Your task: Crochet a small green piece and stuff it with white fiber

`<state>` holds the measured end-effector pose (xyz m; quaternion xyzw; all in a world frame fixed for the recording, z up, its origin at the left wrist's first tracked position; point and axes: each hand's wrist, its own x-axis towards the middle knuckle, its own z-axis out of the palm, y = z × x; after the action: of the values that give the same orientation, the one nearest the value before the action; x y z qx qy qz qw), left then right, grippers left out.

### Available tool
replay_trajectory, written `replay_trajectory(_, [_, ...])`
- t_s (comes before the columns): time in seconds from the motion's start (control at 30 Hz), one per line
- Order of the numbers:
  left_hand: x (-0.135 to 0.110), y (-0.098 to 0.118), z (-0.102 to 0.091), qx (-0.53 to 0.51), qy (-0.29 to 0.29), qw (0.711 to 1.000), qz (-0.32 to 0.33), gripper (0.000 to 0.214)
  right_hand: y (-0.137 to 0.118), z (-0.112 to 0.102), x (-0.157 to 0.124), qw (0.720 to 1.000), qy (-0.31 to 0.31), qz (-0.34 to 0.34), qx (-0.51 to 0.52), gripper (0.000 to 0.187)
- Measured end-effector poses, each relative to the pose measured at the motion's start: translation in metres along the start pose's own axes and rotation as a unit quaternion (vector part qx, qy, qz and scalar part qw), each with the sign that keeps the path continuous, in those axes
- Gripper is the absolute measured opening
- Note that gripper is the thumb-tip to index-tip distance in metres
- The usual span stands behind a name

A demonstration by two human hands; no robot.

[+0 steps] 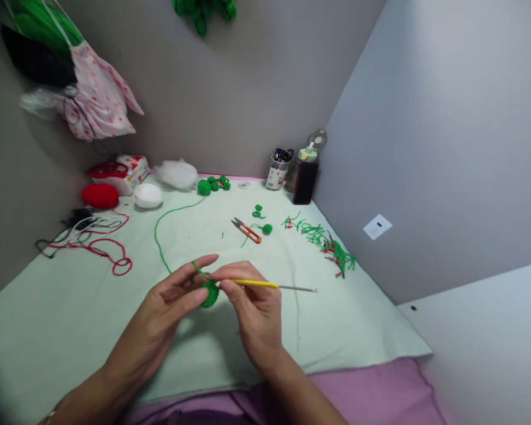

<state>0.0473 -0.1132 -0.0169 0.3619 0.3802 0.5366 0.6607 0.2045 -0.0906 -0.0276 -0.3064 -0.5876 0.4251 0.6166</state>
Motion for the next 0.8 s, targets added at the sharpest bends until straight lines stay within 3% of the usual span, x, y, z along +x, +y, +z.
replay_trajectory(0.17, [-0.001,0.002,-0.003,-0.004,0.007,1.0,0.004,0.036,0.0,-0.004,0.003,0.991,0.022,0.085,0.101,0.015])
replay_trajectory(0.3, [0.0,0.002,-0.006,0.01,0.017,1.0,0.009,0.037,-0.003,-0.005,0.003,0.993,0.009,0.073,0.093,0.019])
replay_trajectory(0.4, [0.0,0.001,-0.007,0.039,0.021,0.999,0.019,0.036,-0.007,-0.006,-0.001,1.0,-0.002,0.016,0.007,0.019])
replay_trajectory(0.5, [-0.001,0.0,-0.007,0.097,0.038,0.994,0.043,0.034,-0.012,-0.005,-0.005,0.99,-0.025,-0.083,-0.112,0.019])
replay_trajectory(0.6, [-0.002,0.0,-0.006,0.14,0.069,0.985,0.075,0.032,-0.011,-0.004,-0.009,0.941,-0.064,-0.211,-0.258,0.024])
replay_trajectory(0.7, [-0.001,0.0,-0.004,0.078,0.058,0.994,0.052,0.039,-0.007,-0.003,-0.012,0.871,-0.076,-0.294,-0.385,0.029])
replay_trajectory(0.73, [-0.001,0.001,-0.004,0.032,0.038,0.999,0.021,0.044,-0.005,-0.003,-0.013,0.869,-0.067,-0.299,-0.389,0.03])
replay_trajectory(0.8, [0.001,0.003,-0.004,-0.059,0.002,0.997,-0.052,0.051,-0.004,-0.002,-0.013,0.909,-0.036,-0.264,-0.32,0.029])
